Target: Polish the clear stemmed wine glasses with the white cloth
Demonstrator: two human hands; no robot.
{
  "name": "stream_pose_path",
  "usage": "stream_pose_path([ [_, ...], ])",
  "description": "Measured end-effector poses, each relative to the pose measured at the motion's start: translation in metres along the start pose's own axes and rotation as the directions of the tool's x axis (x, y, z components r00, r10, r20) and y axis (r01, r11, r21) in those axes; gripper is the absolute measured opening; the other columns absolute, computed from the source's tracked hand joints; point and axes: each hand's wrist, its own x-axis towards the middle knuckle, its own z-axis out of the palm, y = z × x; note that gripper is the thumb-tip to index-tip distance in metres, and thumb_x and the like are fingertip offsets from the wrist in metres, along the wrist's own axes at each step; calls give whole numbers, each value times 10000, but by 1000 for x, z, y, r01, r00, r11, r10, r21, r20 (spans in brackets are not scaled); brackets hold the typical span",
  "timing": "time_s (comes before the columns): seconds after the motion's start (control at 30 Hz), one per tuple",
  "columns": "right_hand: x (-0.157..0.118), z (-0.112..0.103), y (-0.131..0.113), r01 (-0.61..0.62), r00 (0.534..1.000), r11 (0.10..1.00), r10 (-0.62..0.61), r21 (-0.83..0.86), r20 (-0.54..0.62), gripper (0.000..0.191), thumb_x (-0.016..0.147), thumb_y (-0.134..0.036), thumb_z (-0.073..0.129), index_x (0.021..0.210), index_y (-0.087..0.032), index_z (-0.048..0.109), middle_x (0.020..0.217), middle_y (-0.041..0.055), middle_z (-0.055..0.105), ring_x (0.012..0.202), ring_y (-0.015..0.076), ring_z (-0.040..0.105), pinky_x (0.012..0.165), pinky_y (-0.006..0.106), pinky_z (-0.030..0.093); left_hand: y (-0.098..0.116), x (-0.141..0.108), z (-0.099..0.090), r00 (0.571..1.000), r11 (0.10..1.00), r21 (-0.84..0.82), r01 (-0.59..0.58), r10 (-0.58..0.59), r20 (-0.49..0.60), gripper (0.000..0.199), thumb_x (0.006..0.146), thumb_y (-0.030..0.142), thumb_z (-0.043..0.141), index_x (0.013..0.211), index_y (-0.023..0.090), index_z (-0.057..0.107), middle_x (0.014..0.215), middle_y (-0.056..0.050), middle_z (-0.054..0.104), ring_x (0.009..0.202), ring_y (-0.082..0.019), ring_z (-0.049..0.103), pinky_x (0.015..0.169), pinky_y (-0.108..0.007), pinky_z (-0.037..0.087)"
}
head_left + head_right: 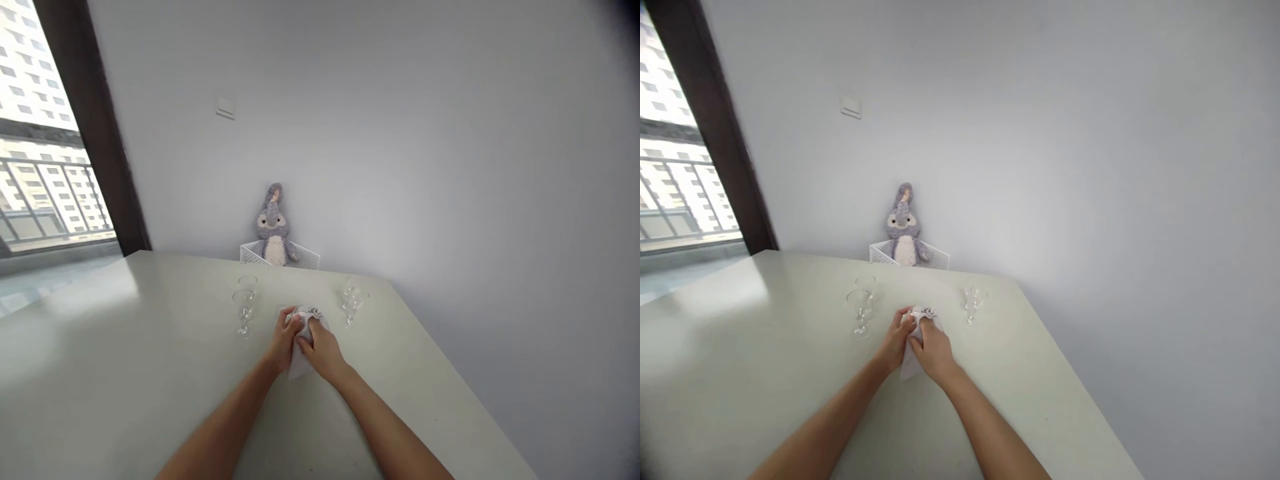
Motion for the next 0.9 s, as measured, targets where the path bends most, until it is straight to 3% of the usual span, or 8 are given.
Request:
stream_pose_path([
  [0.1, 5, -1, 20, -147, 984, 952, 114, 268, 135, 255, 727, -328, 570, 950, -204, 590, 776, 23, 626, 594, 156, 584, 589, 288, 454, -2, 1, -2, 999, 995, 98, -4, 0, 43, 526, 633, 448, 647, 1059, 209, 450, 772, 2, 586, 597, -115, 553, 528, -238, 439],
  [0.2, 4, -4, 34, -323, 946, 644, 218, 693, 239, 304, 705, -396, 609, 918, -181, 575, 654, -3, 602, 447, 117, 533, 453, 248, 431, 3, 0, -5, 991, 984, 179, -21, -3, 134, 536, 647, 417, 647, 1103, 190, 482, 779, -20, 593, 638, -124, 559, 582, -248, 447],
  [0.3, -2, -5, 37, -337, 939, 409, 209, 848, 273, 290, 703, -407, 616, 867, -173, 565, 601, -16, 579, 405, 91, 488, 428, 229, 416, 10, -1, -7, 971, 979, 198, -57, 7, 240, 595, 653, 366, 660, 1188, 201, 460, 855, -52, 607, 740, -144, 568, 670, -257, 447],
  [0.47, -12, 4, 31, -143, 989, 883, 110, 448, 98, 210, 692, -347, 597, 861, -222, 602, 767, 21, 635, 710, 170, 593, 622, 278, 466, 5, 8, -12, 990, 941, 335, -34, -13, 137, 434, 714, 468, 554, 1023, 166, 599, 713, -32, 611, 631, -133, 542, 605, -251, 449],
  [0.53, -13, 7, 31, -55, 998, 973, 51, 223, 21, 151, 679, -333, 600, 795, -239, 615, 840, 25, 638, 853, 191, 576, 716, 286, 450, 2, 11, -13, 997, 915, 401, -36, 3, 82, 417, 748, 509, 474, 879, 156, 655, 707, -49, 621, 649, -151, 547, 596, -259, 452],
  [0.63, -11, 4, 33, -153, 988, 919, 140, 363, 61, 197, 697, -385, 579, 814, -228, 600, 745, 15, 628, 728, 178, 594, 638, 279, 459, 5, 8, -12, 992, 922, 384, -50, 2, 124, 393, 750, 475, 494, 972, 187, 642, 913, -79, 637, 802, -184, 569, 686, -284, 463],
  [0.77, -9, -2, 33, -273, 959, 567, 229, 777, 169, 342, 750, -476, 509, 920, -183, 554, 634, -1, 585, 434, 118, 507, 461, 260, 428, 18, 0, -9, 964, 970, 236, -64, -1, 264, 584, 679, 351, 633, 1230, 266, 459, 1171, -90, 534, 927, -185, 552, 782, -292, 446],
  [0.9, -15, 3, 26, -179, 984, 781, 147, 598, 103, 309, 682, -396, 615, 931, -215, 587, 763, 23, 636, 610, 156, 573, 551, 266, 454, 16, 4, -12, 986, 944, 327, -42, -13, 167, 528, 729, 440, 553, 1201, 213, 485, 696, -6, 577, 616, -120, 532, 625, -264, 458],
])
